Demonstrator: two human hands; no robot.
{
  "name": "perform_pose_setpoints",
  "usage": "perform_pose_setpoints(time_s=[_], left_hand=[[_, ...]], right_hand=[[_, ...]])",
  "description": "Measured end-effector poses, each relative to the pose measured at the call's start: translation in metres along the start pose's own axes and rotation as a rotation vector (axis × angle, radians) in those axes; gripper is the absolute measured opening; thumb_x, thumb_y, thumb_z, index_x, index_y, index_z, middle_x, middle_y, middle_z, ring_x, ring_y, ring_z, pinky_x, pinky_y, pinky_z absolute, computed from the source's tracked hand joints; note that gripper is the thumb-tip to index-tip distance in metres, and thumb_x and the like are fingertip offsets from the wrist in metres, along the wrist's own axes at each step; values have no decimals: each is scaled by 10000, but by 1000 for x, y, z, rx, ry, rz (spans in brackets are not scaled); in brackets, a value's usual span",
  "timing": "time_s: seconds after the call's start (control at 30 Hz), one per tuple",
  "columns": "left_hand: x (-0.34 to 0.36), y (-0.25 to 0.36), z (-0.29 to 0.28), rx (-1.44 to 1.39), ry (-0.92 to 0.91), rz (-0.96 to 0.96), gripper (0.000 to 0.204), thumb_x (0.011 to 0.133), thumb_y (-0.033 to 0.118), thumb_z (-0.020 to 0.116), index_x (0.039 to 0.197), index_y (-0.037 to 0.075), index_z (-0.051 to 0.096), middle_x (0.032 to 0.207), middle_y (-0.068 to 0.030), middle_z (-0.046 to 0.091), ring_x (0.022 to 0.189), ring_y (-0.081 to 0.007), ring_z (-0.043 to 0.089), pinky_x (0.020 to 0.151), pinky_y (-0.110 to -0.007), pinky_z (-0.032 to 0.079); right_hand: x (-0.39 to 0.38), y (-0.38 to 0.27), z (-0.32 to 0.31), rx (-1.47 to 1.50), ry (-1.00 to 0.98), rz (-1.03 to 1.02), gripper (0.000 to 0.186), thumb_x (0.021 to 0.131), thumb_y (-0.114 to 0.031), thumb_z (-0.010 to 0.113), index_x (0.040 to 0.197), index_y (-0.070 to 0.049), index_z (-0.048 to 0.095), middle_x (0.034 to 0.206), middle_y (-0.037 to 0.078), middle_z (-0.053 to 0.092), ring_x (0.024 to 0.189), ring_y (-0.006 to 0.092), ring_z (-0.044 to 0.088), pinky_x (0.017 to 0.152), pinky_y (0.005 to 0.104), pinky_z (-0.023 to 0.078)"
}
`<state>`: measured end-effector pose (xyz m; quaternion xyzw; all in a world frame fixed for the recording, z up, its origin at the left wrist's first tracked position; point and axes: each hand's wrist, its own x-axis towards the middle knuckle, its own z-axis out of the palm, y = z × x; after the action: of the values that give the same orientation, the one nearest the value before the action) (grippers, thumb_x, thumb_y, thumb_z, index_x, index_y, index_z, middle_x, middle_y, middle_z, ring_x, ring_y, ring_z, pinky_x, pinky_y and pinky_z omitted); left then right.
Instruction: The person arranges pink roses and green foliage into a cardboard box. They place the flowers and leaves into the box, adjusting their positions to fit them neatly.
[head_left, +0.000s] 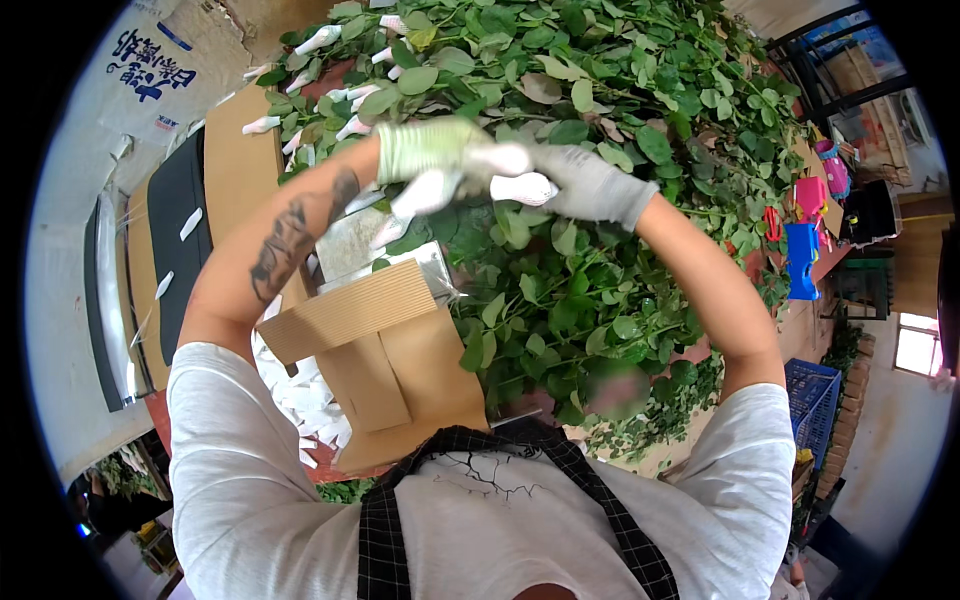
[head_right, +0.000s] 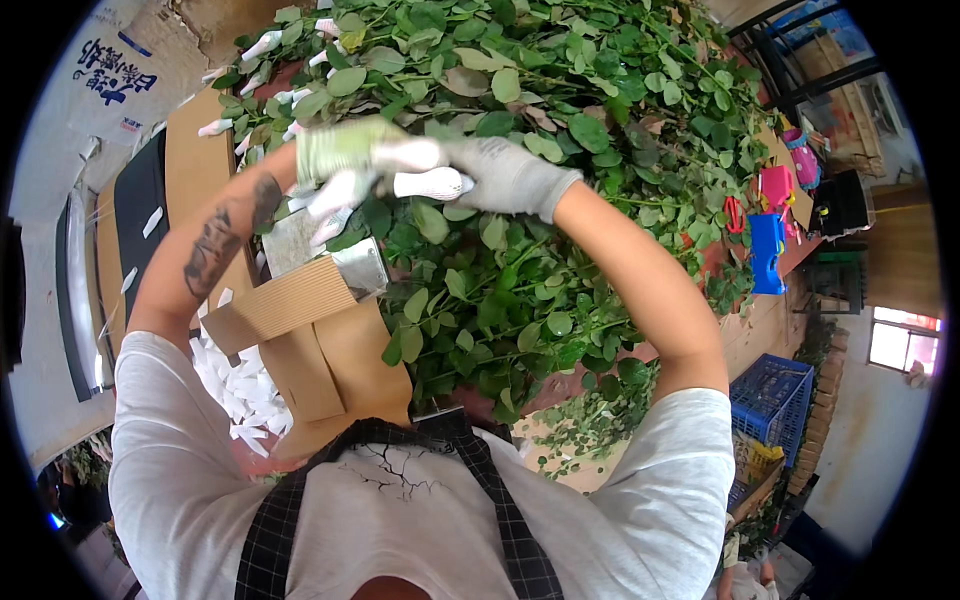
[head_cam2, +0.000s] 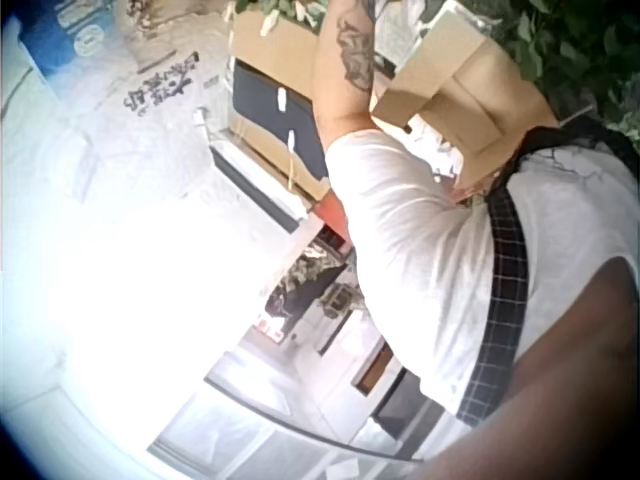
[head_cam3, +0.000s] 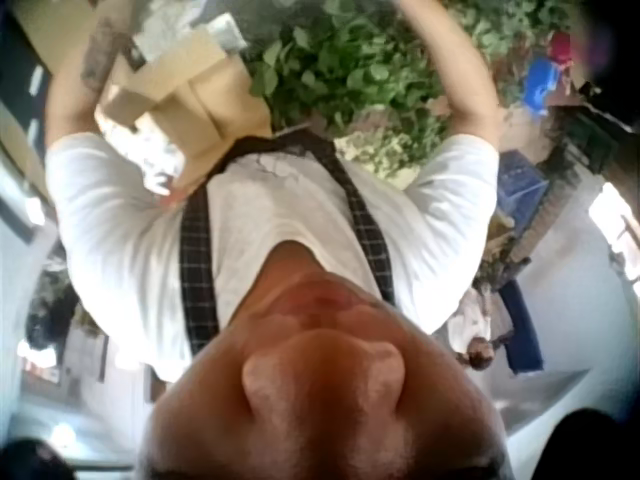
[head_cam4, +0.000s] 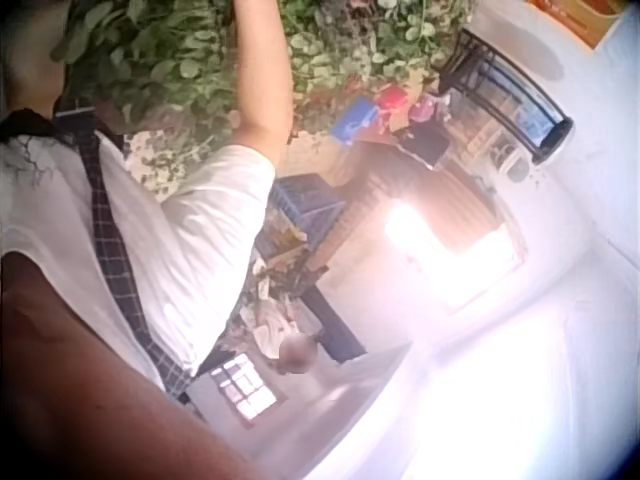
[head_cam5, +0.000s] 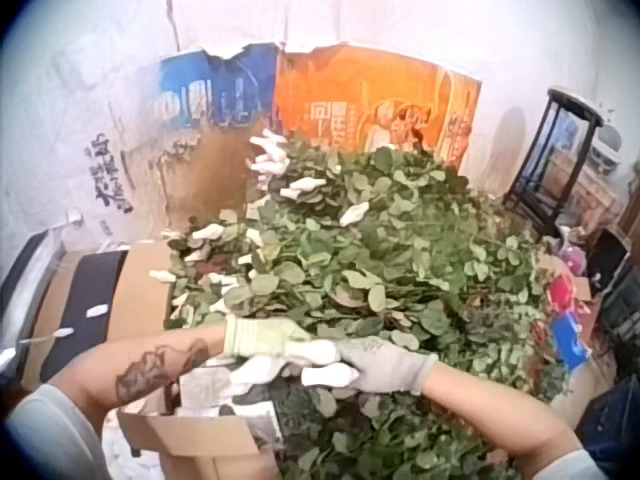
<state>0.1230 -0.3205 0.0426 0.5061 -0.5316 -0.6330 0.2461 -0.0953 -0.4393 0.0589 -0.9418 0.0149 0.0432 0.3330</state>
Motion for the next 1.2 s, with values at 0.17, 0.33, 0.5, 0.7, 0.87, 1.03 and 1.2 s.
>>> perform_pose_setpoints(time_s=[0.17, 0.33, 0.5, 0.7, 0.87, 1.03, 1.2], left_hand=[[-2, 32, -15, -776, 171, 355, 525, 953, 353, 589, 1318, -19, 526, 1050, -68, 629, 776, -106, 587, 670, -217, 505], [49, 18, 58, 1383, 769, 353, 1017, 659, 511, 793, 1507, 186, 336, 1560, -215, 231, 1438, -483, 159, 1159, -611, 106], [110, 13, 30, 1532, 848, 27, 809, 716, 274, 783, 1433, 209, 416, 1523, -141, 336, 1349, -358, 395, 1070, -542, 344], [127, 56, -4, 1201, 718, -61, 584, 775, 120, 633, 1332, 175, 467, 1233, -140, 592, 1074, -344, 625, 836, -480, 511], [126, 88, -33, 982, 944, 214, 425, 775, 101, 598, 1194, 159, 631, 1123, -128, 686, 1032, -336, 649, 847, -411, 519], [55, 81, -165, 910, 1284, 217, 548, 768, 340, 759, 1280, 210, 614, 1158, -116, 687, 1037, -305, 661, 902, -374, 505], [-9, 131, -206, 1385, 1318, 14, 537, 802, 141, 561, 1325, 259, 570, 1232, -175, 629, 1105, -368, 614, 925, -472, 500]], right_hand=[[-24, 2, -72, -234, 617, -118, 290, 844, -100, 688, 1132, -60, 673, 989, 112, 714, 909, 226, 682, 843, 336, 528], [-77, 17, -161, 276, 995, 11, 258, 919, -171, 702, 1142, -49, 661, 1061, 25, 673, 909, 133, 631, 780, 298, 517], [-137, 46, -224, 319, 1203, 63, 299, 905, -205, 721, 1142, -31, 670, 1012, 25, 683, 888, 132, 635, 784, 288, 511], [-290, 98, -306, 1142, 1383, 102, 238, 939, -220, 653, 1103, -47, 644, 1016, 110, 698, 959, 290, 668, 877, 420, 556], [-397, 120, -330, 2432, 388, -1173, 282, 930, -202, 519, 1188, -121, 599, 1241, 120, 608, 1173, 290, 558, 1042, 406, 432], [-413, 23, -348, 2991, -802, -2648, 337, 875, -248, 575, 1162, -97, 667, 1178, 155, 675, 1082, 337, 651, 932, 439, 519], [-441, -30, -356, 2530, -2373, -2410, 247, 879, -213, 574, 1078, -89, 653, 1023, 131, 651, 919, 311, 633, 791, 423, 508]])
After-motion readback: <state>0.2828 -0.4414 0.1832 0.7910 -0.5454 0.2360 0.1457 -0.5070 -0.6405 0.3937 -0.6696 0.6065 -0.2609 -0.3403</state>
